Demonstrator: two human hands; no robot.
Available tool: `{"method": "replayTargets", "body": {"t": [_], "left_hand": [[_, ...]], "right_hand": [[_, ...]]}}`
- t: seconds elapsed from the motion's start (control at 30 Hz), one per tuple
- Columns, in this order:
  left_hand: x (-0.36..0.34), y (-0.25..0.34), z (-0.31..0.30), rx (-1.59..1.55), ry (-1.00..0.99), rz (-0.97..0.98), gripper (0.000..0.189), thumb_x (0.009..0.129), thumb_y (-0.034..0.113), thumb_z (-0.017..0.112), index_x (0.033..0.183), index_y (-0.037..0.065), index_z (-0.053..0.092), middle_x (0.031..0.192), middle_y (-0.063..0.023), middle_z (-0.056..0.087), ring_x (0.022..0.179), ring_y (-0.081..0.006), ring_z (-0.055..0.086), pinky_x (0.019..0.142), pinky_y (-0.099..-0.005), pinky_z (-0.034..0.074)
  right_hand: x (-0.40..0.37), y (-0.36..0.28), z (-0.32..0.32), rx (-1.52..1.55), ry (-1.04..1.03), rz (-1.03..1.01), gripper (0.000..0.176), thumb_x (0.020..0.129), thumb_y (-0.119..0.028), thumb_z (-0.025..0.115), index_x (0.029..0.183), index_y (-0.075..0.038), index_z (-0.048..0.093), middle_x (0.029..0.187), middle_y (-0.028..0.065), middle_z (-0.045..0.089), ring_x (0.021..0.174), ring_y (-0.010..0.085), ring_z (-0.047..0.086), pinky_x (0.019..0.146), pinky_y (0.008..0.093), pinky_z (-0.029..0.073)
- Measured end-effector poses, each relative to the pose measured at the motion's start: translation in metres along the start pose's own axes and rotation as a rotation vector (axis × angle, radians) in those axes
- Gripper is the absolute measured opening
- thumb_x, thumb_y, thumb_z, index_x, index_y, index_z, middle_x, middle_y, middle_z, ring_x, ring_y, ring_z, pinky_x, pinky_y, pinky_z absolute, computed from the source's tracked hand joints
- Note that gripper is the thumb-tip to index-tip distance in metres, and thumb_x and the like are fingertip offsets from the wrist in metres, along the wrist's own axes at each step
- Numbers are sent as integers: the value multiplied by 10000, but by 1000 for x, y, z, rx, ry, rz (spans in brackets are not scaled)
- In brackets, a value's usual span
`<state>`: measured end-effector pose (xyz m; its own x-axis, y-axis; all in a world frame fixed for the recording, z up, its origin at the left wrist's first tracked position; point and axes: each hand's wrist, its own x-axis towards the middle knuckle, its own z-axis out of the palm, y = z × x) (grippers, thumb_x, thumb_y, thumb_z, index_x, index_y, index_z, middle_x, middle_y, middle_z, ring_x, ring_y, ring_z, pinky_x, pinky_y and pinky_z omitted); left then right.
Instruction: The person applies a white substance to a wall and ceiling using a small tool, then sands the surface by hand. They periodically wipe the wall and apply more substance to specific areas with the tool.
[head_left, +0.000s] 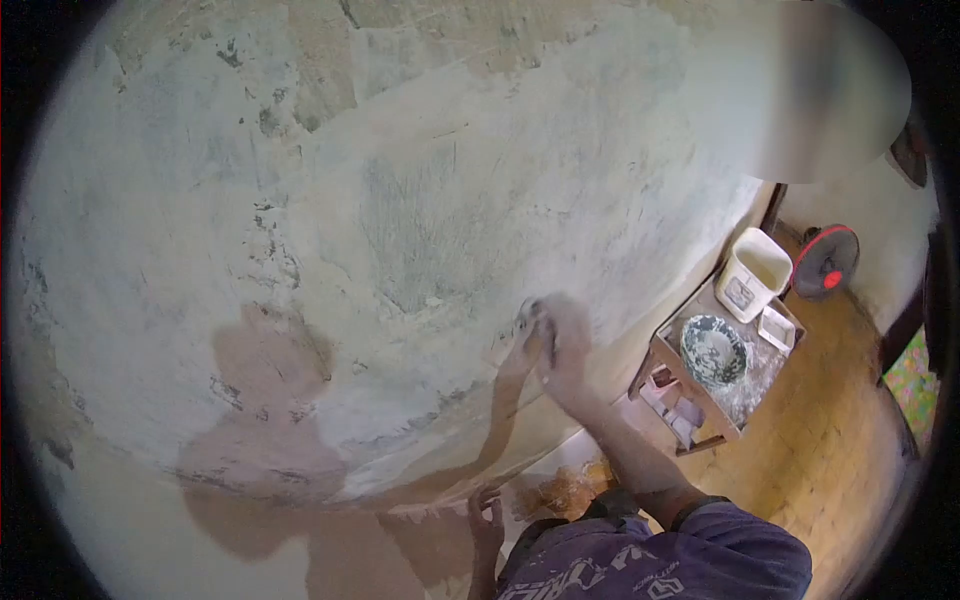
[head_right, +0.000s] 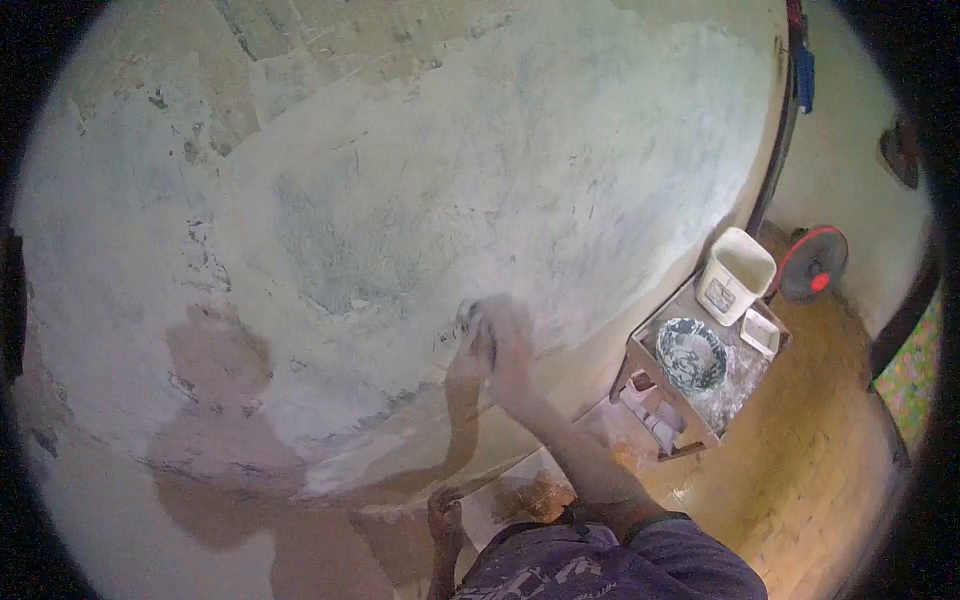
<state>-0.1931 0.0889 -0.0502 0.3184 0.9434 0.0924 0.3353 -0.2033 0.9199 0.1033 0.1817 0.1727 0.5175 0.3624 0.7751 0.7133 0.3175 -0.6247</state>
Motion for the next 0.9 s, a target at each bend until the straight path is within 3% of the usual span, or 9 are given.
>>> {"method": "replayTargets", "body": {"t": [0.13, 0.2, 0.3, 0.43, 0.53, 0.6, 0.67, 0.77, 0.9], "left_hand": [[-5, -8, -8, 68, -39, -198, 484, 923, 104, 561, 1355, -26, 386, 1151, -169, 590, 1044, -252, 590, 892, -382, 472], [-3, -12, -16, 16, -90, -94, 572, 920, 118, 559, 1411, -46, 316, 1158, -183, 582, 1024, -247, 583, 898, -386, 467], [10, -15, -17, -16, -41, 65, 653, 920, 124, 548, 1463, -63, 238, 1141, -189, 587, 995, -237, 584, 894, -381, 469], [7, -9, -20, -133, -56, -19, 660, 919, 126, 545, 1461, -80, 229, 1090, -185, 615, 964, -229, 605, 888, -362, 481], [7, 9, -16, -144, -84, 19, 671, 918, 133, 553, 1467, -71, 227, 1058, -187, 631, 957, -235, 623, 875, -355, 492], [7, 0, -12, -122, -143, -2, 684, 914, 117, 556, 1480, -59, 214, 1126, -204, 595, 976, -252, 627, 912, -368, 482], [9, 1, -3, -48, -154, 8, 680, 907, 111, 560, 1478, -52, 230, 1126, -206, 601, 980, -265, 632, 906, -371, 484], [8, 8, 7, 86, -139, 58, 659, 888, 111, 567, 1461, -49, 283, 1060, -198, 651, 965, -278, 642, 855, -365, 498], [16, 27, 14, 53, -198, 30, 651, 893, 107, 557, 1464, -44, 280, 1050, -219, 645, 1004, -303, 627, 880, -391, 486]], "right_hand": [[-94, 10, 11, 183, -376, 81, 273, 868, 9, 509, 1136, -8, 560, 1033, 213, 593, 971, 423, 562, 871, 456, 452], [-110, 11, 1, 206, -568, 76, 272, 864, 6, 504, 1130, 1, 561, 1026, 212, 597, 988, 410, 578, 885, 451, 454], [-78, 17, -20, -10, -126, -172, 244, 868, 62, 529, 1098, -8, 573, 998, 170, 629, 908, 314, 618, 799, 376, 483], [5, 36, -48, -48, 232, 212, 156, 892, 17, 511, 1042, 3, 554, 942, 163, 579, 902, 275, 563, 782, 355, 435], [-7, 77, -30, -36, 240, 91, 149, 903, 19, 495, 1039, 9, 554, 950, 165, 567, 857, 294, 542, 774, 358, 429], [-47, 74, -18, -232, 51, 46, 180, 886, 40, 491, 1050, 12, 559, 971, 166, 559, 877, 335, 538, 804, 366, 436], [-83, 84, -24, -82, -203, -67, 211, 871, 51, 488, 1065, 8, 561, 1010, 178, 560, 911, 374, 553, 821, 384, 455], [-102, 87, -46, 81, -450, 128, 201, 842, 99, 497, 1003, -4, 561, 981, 192, 579, 924, 359, 587, 824, 397, 473], [-50, 84, -78, 0, -211, 114, 231, 822, 120, 530, 1015, 0, 577, 1008, 187, 612, 987, 350, 611, 842, 385, 484]]}}
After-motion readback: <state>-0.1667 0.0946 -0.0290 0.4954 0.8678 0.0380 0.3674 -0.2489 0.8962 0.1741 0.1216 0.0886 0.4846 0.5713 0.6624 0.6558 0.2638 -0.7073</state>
